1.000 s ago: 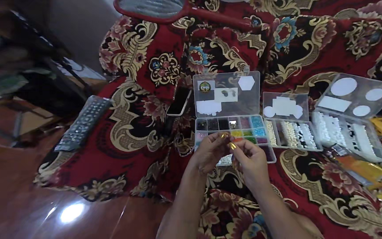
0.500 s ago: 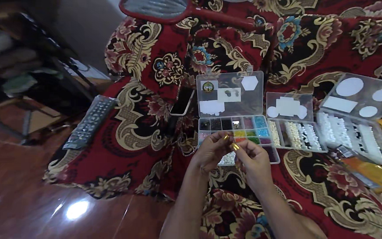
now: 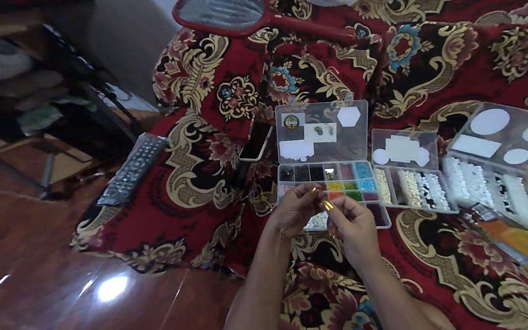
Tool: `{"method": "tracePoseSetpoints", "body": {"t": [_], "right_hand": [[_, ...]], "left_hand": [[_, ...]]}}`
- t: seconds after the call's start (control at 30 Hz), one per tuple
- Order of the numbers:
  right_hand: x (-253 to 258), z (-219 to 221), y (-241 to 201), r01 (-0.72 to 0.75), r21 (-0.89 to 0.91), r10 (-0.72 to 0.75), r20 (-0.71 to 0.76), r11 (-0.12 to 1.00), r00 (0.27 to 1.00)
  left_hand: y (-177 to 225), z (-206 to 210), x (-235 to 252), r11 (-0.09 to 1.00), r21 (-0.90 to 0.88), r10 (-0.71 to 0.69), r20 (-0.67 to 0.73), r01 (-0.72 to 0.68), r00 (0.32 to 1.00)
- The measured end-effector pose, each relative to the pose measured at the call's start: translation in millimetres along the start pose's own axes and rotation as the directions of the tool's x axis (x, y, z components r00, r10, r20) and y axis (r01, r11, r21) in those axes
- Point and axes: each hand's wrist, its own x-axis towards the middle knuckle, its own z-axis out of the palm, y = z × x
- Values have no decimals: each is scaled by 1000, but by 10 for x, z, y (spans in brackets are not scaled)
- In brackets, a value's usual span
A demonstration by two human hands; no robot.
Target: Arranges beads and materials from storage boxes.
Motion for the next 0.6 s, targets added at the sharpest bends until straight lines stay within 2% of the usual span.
{"method": "tracePoseSetpoints", "body": {"t": [0.6], "right_hand": [[0,-5,14,8,26,-8,9,1000,1000]], "left_hand": [[4,-9,8,1000,21,1,35,-2,999]]}}
